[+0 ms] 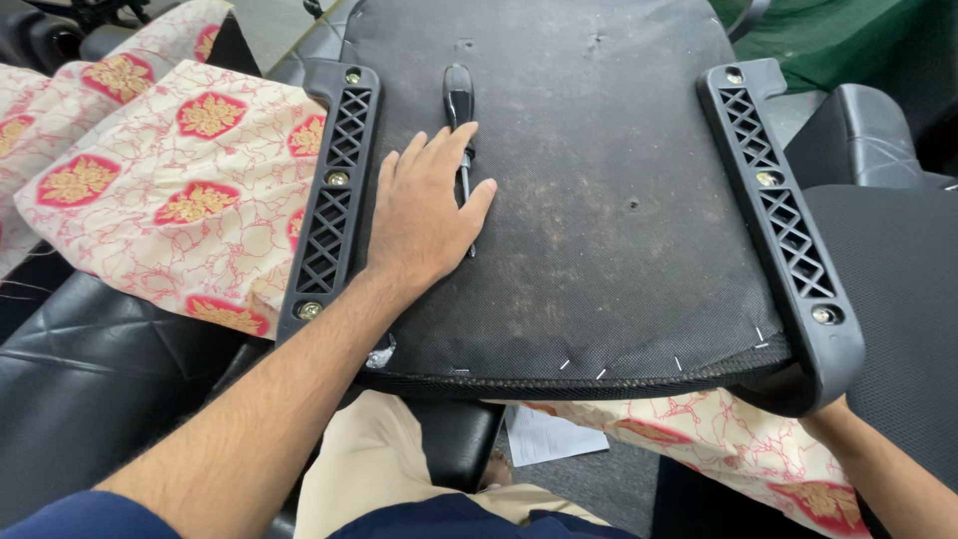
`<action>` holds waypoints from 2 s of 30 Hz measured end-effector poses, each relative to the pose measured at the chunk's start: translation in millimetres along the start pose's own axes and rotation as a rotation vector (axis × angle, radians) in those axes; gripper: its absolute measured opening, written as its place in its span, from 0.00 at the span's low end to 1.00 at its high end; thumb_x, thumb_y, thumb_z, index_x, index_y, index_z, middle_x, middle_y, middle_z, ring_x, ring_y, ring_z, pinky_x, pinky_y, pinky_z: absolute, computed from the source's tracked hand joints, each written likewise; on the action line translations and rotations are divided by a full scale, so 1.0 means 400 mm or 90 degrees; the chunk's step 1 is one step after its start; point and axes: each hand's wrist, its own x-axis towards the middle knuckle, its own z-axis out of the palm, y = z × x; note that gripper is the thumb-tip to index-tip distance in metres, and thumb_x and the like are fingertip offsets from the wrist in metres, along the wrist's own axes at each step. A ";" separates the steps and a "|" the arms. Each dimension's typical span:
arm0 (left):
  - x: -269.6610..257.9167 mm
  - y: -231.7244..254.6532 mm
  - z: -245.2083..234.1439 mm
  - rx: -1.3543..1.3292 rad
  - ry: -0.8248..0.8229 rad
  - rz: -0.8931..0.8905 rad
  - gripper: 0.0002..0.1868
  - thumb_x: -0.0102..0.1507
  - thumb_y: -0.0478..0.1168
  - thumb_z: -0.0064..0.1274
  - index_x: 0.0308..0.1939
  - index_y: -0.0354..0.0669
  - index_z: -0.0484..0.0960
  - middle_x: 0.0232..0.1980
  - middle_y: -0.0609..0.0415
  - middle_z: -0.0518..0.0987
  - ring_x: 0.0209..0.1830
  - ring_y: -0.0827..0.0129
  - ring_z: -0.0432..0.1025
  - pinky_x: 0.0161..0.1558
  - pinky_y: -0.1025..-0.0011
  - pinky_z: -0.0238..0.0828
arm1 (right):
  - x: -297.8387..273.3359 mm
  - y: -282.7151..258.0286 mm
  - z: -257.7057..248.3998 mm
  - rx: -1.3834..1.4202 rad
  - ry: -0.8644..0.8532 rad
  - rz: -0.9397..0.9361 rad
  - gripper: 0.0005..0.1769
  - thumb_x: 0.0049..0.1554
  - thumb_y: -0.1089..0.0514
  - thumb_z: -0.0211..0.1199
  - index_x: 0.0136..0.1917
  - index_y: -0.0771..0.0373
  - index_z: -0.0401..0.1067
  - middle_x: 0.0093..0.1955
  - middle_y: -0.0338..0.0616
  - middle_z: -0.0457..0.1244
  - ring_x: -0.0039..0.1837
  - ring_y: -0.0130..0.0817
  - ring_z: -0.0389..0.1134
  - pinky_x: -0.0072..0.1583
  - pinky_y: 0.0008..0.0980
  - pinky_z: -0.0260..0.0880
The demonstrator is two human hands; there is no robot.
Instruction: The person uses a screwdriver to unscrew bolts from the plastic mounting brackets on the underside of an office chair seat, removing the screws by hand and placing them on the seat surface. They work on one bracket and then move to the second bracket, continuing to loosen and remove fasteners.
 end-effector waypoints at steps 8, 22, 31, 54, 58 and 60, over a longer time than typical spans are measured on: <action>0.004 -0.011 0.006 0.000 0.014 0.008 0.34 0.66 0.53 0.54 0.72 0.46 0.65 0.70 0.48 0.69 0.74 0.53 0.56 0.74 0.47 0.40 | 0.011 0.041 -0.050 0.184 0.028 0.034 0.12 0.67 0.58 0.65 0.55 0.71 0.74 0.47 0.47 0.68 0.46 0.32 0.71 0.49 0.30 0.73; -0.022 -0.001 -0.027 -0.147 0.277 0.092 0.22 0.62 0.45 0.63 0.57 0.39 0.81 0.58 0.48 0.80 0.63 0.54 0.70 0.63 0.60 0.64 | -0.383 -0.515 -0.241 0.340 -0.027 -0.437 0.08 0.62 0.59 0.65 0.52 0.67 0.77 0.47 0.40 0.70 0.45 0.24 0.70 0.48 0.22 0.73; -0.156 0.205 -0.048 -0.712 -0.041 -0.170 0.23 0.61 0.52 0.59 0.54 0.43 0.86 0.39 0.59 0.85 0.35 0.79 0.75 0.39 0.76 0.74 | -0.645 -0.689 -0.076 0.339 -0.307 -0.461 0.13 0.61 0.56 0.63 0.54 0.67 0.77 0.45 0.37 0.70 0.44 0.21 0.70 0.48 0.22 0.73; -0.219 0.309 -0.056 -0.456 0.113 -0.335 0.17 0.63 0.51 0.54 0.48 0.48 0.90 0.28 0.57 0.85 0.27 0.75 0.78 0.36 0.71 0.73 | -0.546 -0.658 -0.100 0.138 -0.372 -0.618 0.15 0.55 0.58 0.69 0.53 0.68 0.81 0.43 0.38 0.72 0.42 0.21 0.68 0.47 0.21 0.70; -0.185 0.323 -0.040 -0.474 0.130 -0.362 0.15 0.60 0.49 0.59 0.45 0.45 0.90 0.30 0.57 0.86 0.27 0.76 0.76 0.33 0.74 0.73 | -0.448 -0.659 -0.123 -0.002 -0.250 -0.755 0.13 0.54 0.58 0.68 0.52 0.66 0.80 0.44 0.41 0.74 0.46 0.23 0.75 0.51 0.25 0.73; -0.170 0.339 -0.024 -0.454 0.131 -0.374 0.15 0.59 0.48 0.61 0.43 0.44 0.91 0.31 0.58 0.87 0.28 0.77 0.76 0.34 0.75 0.73 | -0.410 -0.655 -0.124 -0.045 -0.242 -0.779 0.13 0.54 0.58 0.68 0.52 0.64 0.80 0.44 0.43 0.74 0.45 0.26 0.75 0.51 0.28 0.74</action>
